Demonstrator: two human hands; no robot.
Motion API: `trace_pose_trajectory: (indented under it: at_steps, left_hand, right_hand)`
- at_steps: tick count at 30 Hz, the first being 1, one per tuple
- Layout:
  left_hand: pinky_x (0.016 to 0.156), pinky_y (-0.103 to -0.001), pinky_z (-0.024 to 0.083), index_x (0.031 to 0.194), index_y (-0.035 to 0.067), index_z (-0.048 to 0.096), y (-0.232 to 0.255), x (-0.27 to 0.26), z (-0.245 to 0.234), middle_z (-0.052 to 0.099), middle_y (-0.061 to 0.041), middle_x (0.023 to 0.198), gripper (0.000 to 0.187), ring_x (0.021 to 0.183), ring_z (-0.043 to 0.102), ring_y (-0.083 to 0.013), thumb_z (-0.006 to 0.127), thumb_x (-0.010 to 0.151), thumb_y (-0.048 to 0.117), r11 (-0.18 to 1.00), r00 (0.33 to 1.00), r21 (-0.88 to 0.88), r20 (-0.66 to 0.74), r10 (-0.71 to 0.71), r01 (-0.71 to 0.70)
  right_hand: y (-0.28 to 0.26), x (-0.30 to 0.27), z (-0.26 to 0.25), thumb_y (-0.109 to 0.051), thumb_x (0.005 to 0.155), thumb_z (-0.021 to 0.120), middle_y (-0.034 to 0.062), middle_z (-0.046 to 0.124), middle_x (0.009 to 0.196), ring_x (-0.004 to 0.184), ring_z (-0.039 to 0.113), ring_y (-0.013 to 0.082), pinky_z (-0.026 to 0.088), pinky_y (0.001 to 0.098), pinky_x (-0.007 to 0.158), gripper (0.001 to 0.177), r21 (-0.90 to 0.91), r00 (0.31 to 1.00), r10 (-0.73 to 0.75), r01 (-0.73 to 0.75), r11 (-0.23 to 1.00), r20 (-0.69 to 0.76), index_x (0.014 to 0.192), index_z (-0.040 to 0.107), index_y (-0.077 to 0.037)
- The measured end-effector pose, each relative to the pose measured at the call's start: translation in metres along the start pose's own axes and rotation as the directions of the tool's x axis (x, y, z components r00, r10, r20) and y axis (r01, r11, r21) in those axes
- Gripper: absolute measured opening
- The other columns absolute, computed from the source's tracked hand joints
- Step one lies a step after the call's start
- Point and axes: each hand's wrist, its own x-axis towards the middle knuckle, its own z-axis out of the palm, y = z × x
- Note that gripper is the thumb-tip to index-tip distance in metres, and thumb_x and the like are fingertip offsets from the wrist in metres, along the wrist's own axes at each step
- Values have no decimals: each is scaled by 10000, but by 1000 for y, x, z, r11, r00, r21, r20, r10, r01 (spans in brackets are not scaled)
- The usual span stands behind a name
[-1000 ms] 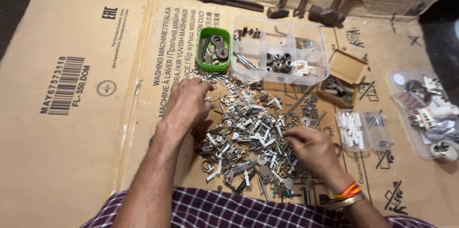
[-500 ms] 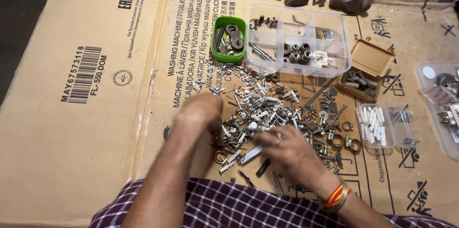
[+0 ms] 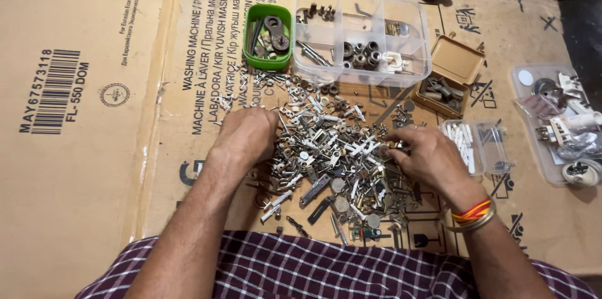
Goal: The person sits on the floor and sorts a large pile of mixed hardware, including screws, bolts, washers, and plastic anchors, into several small plastic containers. They pick items from the central pile and place them into specific compartments or bins.
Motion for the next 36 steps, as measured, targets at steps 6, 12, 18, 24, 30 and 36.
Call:
trace_pose_trajectory:
  at_steps: [6, 12, 18, 24, 30, 36]
  left_hand:
    - [729, -461, 597, 910, 70, 742, -3, -2, 1, 736, -191, 842, 133, 779, 719, -333, 638, 842, 21, 995, 991, -86, -129, 43, -55]
    - [954, -466, 544, 1031, 83, 726, 58, 0, 11, 715, -144, 1093, 269, 1048, 677, -310, 648, 801, -33, 934, 929, -169, -256, 268, -316]
    - [1162, -642, 114, 1466, 300, 484, 141, -30, 21, 187, -93, 1651, 709, 1521, 142, -331, 671, 809, 108, 779, 761, -127, 170, 627, -614]
    - [1225, -602, 137, 1413, 316, 522, 124, -22, 10, 200, -56, 1653, 563, 1526, 157, -295, 632, 908, 96, 873, 831, -11, 299, 468, -488]
    - [1193, -596, 201, 1413, 252, 526, 117, -16, 11, 336, -77, 1569, 576, 1469, 229, -336, 648, 881, 68, 900, 883, -42, 176, 435, -435]
    - [1160, -557, 335, 1230, 109, 650, 109, -13, 11, 514, -85, 1400, 405, 1351, 432, -294, 686, 836, 22, 894, 875, -72, 183, 448, -442]
  right_hand:
    - [18, -10, -20, -296, 796, 835, 121, 795, 966, 845, 740, 201, 586, 352, 768, 398, 26, 983, 134, -139, 990, 128, 1098, 724, -63]
    - [41, -13, -15, -233, 896, 767, 98, 801, 900, 777, 753, 206, 585, 347, 708, 294, 275, 903, 315, -394, 877, 292, 1139, 707, -79]
    - [63, -10, -17, -151, 840, 740, 102, 813, 906, 822, 752, 165, 586, 317, 758, 260, 363, 977, 167, -204, 909, 131, 1073, 768, -39]
    - [35, -12, -5, -218, 858, 755, 50, 815, 894, 798, 765, 168, 590, 323, 778, 176, 122, 947, 188, -225, 967, 262, 1005, 813, -138]
    - [17, -6, 11, -265, 876, 741, -12, 801, 863, 757, 719, 144, 571, 340, 731, 138, -22, 950, 175, -175, 984, 258, 945, 835, -192]
    - [47, -2, -4, -173, 892, 758, 70, 749, 750, 591, 612, 152, 456, 312, 513, 140, 484, 860, 268, -474, 736, 434, 990, 814, -90]
